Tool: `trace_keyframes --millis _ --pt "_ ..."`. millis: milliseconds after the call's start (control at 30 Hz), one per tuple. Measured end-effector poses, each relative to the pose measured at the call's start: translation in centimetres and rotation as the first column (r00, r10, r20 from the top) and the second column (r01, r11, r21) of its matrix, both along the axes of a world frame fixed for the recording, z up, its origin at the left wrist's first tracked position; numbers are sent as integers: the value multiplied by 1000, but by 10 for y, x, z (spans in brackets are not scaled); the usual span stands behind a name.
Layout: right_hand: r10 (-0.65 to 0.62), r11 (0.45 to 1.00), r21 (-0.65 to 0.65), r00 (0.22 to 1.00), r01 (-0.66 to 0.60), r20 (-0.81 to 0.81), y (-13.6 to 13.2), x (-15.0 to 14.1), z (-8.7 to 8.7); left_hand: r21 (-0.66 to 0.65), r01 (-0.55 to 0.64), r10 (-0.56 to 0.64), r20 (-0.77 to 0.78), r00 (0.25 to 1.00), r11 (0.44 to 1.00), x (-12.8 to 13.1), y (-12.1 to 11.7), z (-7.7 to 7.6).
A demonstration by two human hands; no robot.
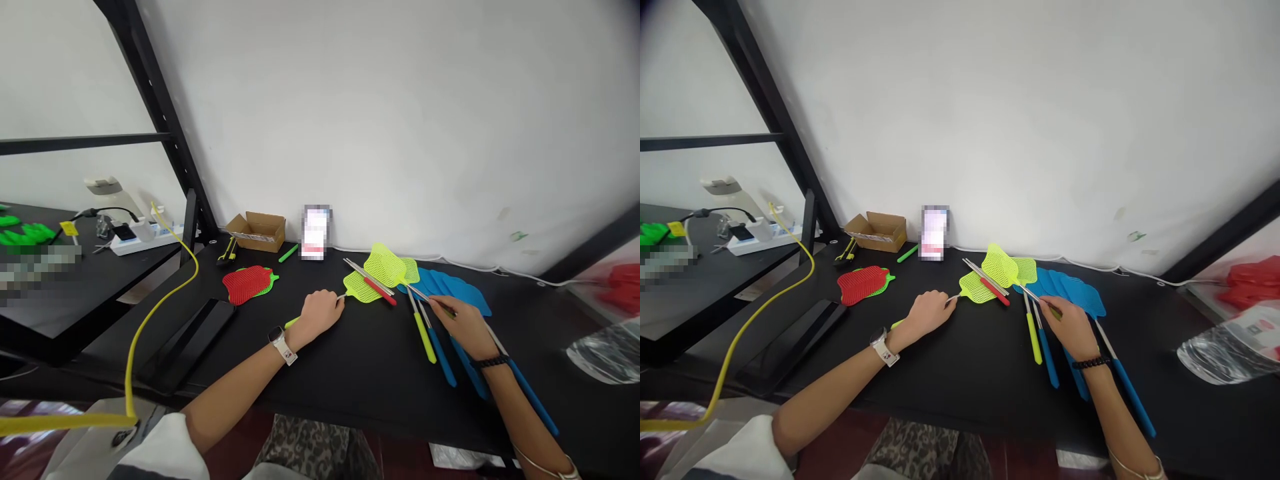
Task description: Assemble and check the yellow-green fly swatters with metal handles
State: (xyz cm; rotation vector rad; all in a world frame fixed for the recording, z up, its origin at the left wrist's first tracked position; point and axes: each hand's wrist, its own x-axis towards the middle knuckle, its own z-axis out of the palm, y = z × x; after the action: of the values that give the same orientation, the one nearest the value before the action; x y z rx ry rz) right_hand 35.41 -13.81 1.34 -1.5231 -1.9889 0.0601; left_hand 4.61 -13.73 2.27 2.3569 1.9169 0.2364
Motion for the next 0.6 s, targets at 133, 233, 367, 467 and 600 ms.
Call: trace_keyframes --millis 133,233,367,467,600 --pt "-35 999 -8 999 35 -20 0 4 1 -17 -1 1 11 1000 1000 -3 1 1" --pt "-60 998 7 998 60 1 1 6 0 -47 -9 10 15 1000 999 -7 0 6" --pt "-100 995 6 995 100 11 3 9 -3 -87 -5 7 18 1000 996 -14 1 16" --pt "-123 992 -16 992 123 10 4 11 -4 -109 -11 13 18 1000 994 -20 2 21" --pt "-143 989 -24 989 144 25 5 12 -4 -140 -25 28 17 999 990 -30 5 27"
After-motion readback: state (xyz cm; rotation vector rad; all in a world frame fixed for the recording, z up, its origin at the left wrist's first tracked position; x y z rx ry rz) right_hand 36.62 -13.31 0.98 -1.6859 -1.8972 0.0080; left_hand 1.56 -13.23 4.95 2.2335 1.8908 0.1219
